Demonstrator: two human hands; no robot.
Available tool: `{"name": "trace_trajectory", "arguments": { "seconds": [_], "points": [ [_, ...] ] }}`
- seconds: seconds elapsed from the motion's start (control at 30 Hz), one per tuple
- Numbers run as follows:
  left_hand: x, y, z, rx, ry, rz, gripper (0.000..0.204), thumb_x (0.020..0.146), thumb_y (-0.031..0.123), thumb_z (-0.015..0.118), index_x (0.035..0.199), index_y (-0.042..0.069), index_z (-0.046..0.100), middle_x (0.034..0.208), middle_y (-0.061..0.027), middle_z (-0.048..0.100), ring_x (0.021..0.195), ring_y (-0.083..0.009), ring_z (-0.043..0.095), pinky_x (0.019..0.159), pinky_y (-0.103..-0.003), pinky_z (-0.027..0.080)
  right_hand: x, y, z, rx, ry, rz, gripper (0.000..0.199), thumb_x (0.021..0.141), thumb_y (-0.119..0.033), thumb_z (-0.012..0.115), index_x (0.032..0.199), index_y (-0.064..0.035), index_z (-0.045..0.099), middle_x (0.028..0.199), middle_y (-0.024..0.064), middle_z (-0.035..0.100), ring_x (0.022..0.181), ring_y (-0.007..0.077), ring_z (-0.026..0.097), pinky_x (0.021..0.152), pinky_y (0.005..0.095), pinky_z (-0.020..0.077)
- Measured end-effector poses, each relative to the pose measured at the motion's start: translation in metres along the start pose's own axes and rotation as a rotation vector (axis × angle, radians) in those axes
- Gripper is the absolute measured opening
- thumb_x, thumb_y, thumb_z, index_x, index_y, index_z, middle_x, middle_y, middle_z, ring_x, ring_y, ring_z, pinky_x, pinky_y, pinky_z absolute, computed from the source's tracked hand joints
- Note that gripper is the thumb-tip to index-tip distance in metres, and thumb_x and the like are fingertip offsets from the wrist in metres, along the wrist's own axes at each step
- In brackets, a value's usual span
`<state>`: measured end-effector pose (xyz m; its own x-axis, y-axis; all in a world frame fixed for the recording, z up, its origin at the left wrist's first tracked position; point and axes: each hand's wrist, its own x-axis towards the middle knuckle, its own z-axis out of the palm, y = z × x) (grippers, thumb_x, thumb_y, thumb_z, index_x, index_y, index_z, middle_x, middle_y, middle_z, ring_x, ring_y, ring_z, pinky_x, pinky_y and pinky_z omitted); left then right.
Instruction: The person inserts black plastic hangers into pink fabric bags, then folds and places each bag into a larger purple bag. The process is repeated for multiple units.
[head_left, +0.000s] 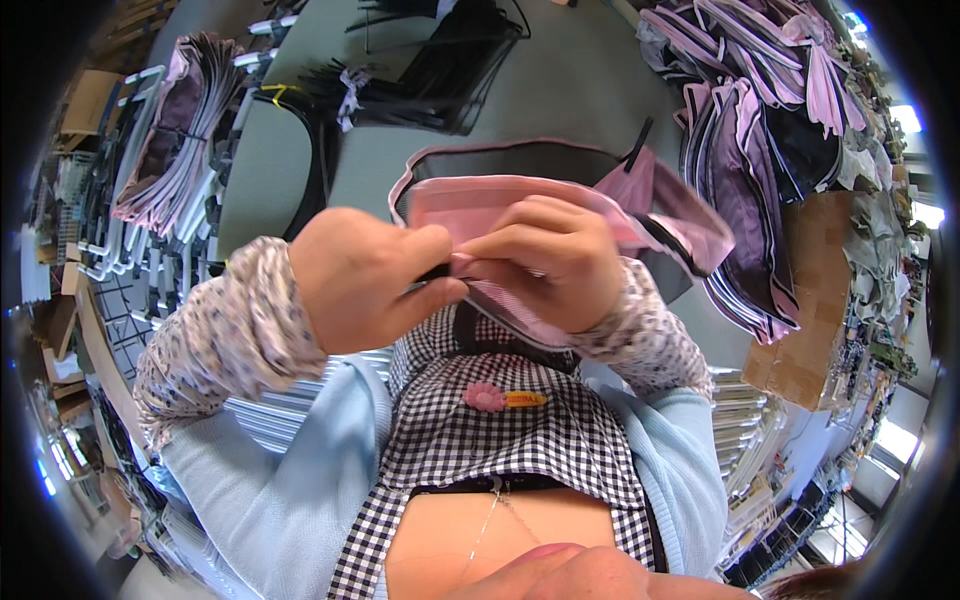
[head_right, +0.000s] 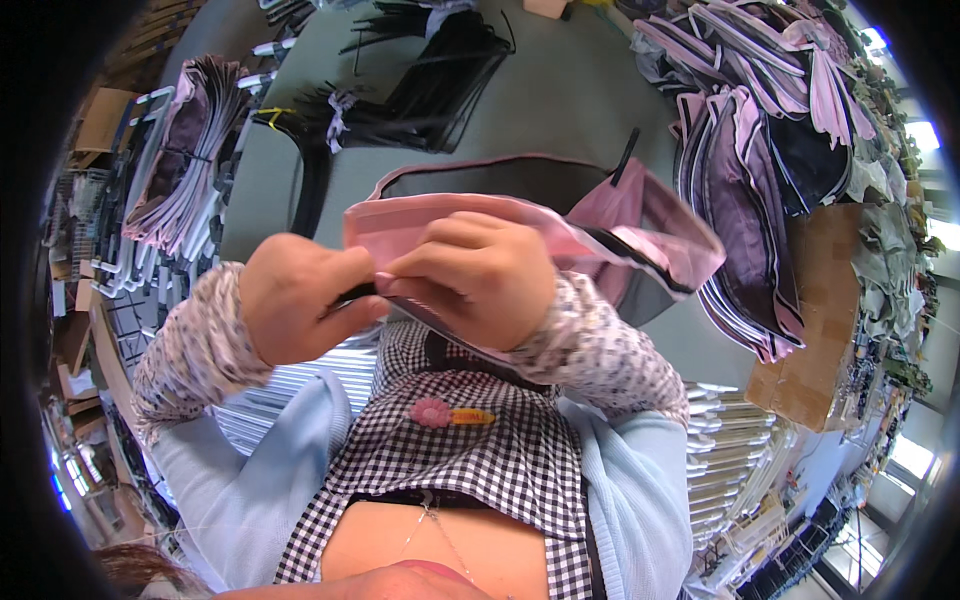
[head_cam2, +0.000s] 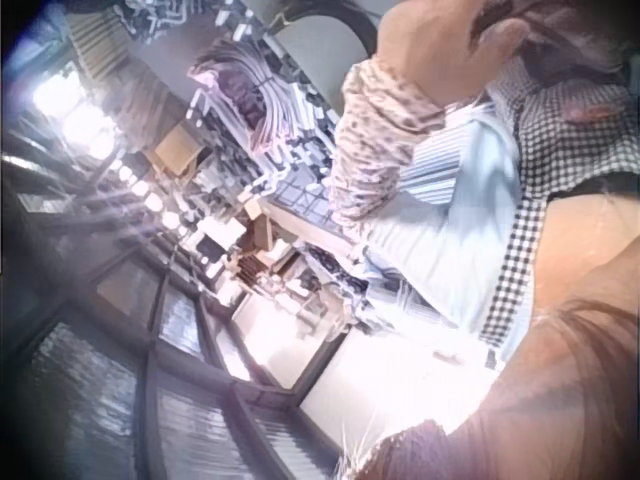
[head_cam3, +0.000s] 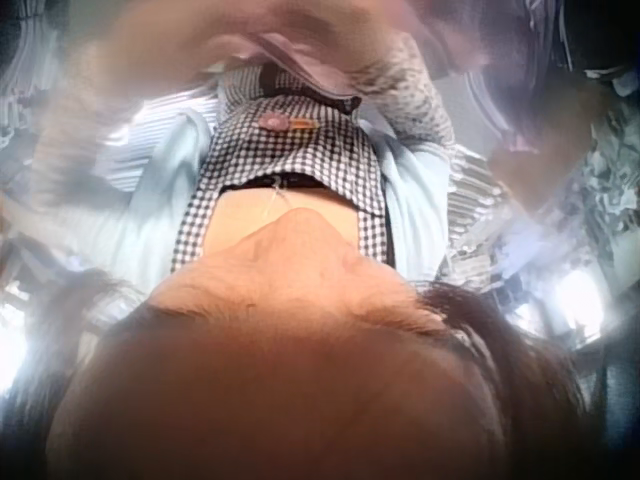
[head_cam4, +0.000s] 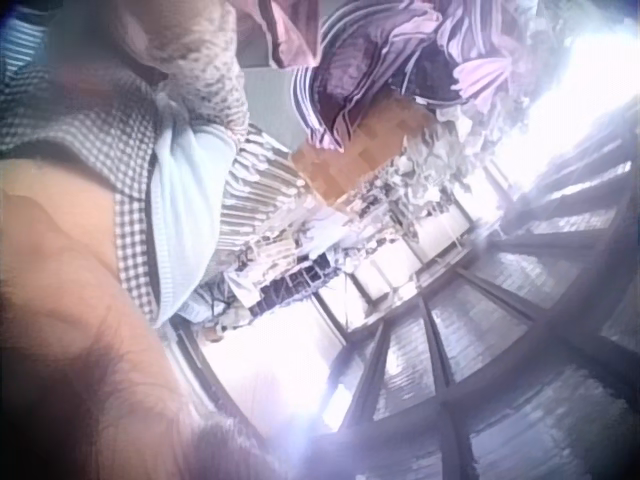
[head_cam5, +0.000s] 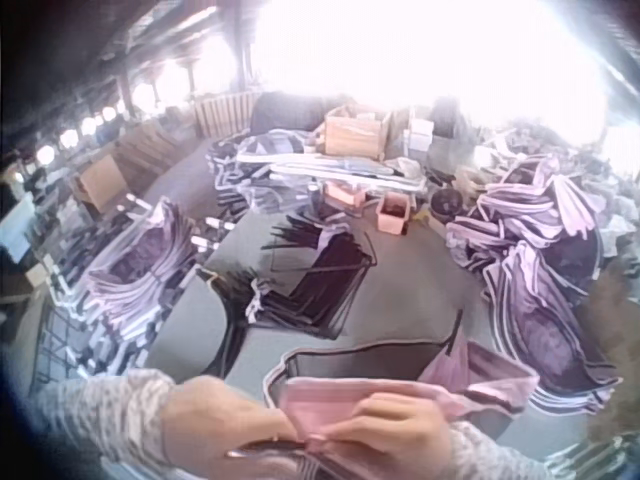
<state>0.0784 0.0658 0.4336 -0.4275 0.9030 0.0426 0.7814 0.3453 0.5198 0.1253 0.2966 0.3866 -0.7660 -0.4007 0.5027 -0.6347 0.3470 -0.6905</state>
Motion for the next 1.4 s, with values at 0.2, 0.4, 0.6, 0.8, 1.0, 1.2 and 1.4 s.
{"name": "trace_trajectory", "arguments": {
  "seconds": [0.2, 0.4, 0.6, 0.8, 1.0, 1.2, 1.4],
  "points": [
    [0.012, -0.056, -0.014, -0.664, -0.297, 0.085, 0.038, 0.098, 0.035, 0.056, 0.095, -0.002, 0.065, 0.083, -0.0108, 0.067, 0.074, -0.0221, 0.065, 0.066, -0.034, 0.051, -0.015, 0.003, -0.056, 0.142, 0.027, 0.092, 0.015, 0.075, -0.001, 0.075, 0.089, -0.0025, 0.072, 0.073, 0.0062, 0.065, 0.069, 0.0199, 0.062, 0.064, 0.0316, 0.0502],
    [0.064, -0.012, -0.002, -0.295, -0.371, 0.041, 0.03, 0.095, 0.034, 0.058, 0.099, 0.007, 0.071, 0.077, -0.0142, 0.068, 0.072, -0.031, 0.066, 0.068, -0.039, 0.051, 0.0, -0.034, -0.045, -0.12, 0.002, -0.022, 0.014, 0.076, -0.003, 0.074, 0.089, -0.0066, 0.07, 0.084, 0.0032, 0.068, 0.076, 0.0216, 0.068, 0.068, 0.0305, 0.0539],
    [0.05, -0.051, 0.006, -0.552, -0.329, -0.097, 0.032, 0.097, 0.033, 0.059, 0.097, 0.003, 0.071, 0.074, -0.0118, 0.069, 0.066, -0.0239, 0.066, 0.064, -0.033, 0.051, -0.035, 0.007, -0.09, -0.087, -0.012, 0.107, 0.021, 0.089, -0.015, 0.065, 0.103, 0.0006, 0.065, 0.093, 0.0135, 0.065, 0.085, 0.027, 0.065, 0.074, 0.0345, 0.0521],
    [0.052, -0.029, 0.01, -0.606, -0.311, -0.054, 0.024, 0.097, 0.022, 0.062, 0.093, -0.001, 0.067, 0.069, -0.0071, 0.066, 0.059, -0.0148, 0.063, 0.058, -0.028, 0.05, -0.039, 0.029, -0.051, 0.244, -0.34, 0.186, 0.044, 0.1, -0.042, 0.047, 0.088, 0.0001, 0.055, 0.078, 0.0141, 0.053, 0.071, 0.0319, 0.055, 0.064, 0.0387, 0.0452],
    [0.005, -0.089, 0.008, -0.454, -0.458, -0.304, 0.037, 0.097, 0.033, 0.061, 0.081, 0.001, 0.07, 0.064, -0.0066, 0.065, 0.055, -0.0165, 0.063, 0.054, -0.028, 0.049, -0.045, 0.016, -0.086, 0.362, -0.207, 0.388, 0.027, 0.096, -0.022, 0.056, 0.08, -0.0002, 0.06, 0.064, 0.0114, 0.055, 0.053, 0.0241, 0.056, 0.053, 0.0316, 0.0438],
    [0.019, -0.036, -0.009, -0.256, -0.31, -0.257, 0.044, 0.096, 0.038, 0.059, 0.069, 0.006, 0.07, 0.06, -0.0054, 0.066, 0.056, -0.0205, 0.065, 0.057, -0.033, 0.051, -0.035, -0.012, -0.079, -0.334, -0.298, 0.232, 0.028, 0.092, -0.021, 0.061, 0.07, -0.007, 0.053, 0.06, 0.0072, 0.054, 0.053, 0.027, 0.058, 0.048, 0.0379, 0.0439],
    [0.022, -0.015, -0.001, -0.308, -0.341, -0.162, 0.035, 0.097, 0.035, 0.059, 0.082, 0.006, 0.072, 0.06, -0.002, 0.066, 0.052, -0.0185, 0.062, 0.053, -0.03, 0.05, -0.023, -0.015, -0.062, -0.536, -0.19, 0.127, 0.021, 0.09, -0.023, 0.065, 0.076, -0.0085, 0.059, 0.069, 0.0047, 0.061, 0.06, 0.0231, 0.062, 0.052, 0.0351, 0.0475]
  ]
}}
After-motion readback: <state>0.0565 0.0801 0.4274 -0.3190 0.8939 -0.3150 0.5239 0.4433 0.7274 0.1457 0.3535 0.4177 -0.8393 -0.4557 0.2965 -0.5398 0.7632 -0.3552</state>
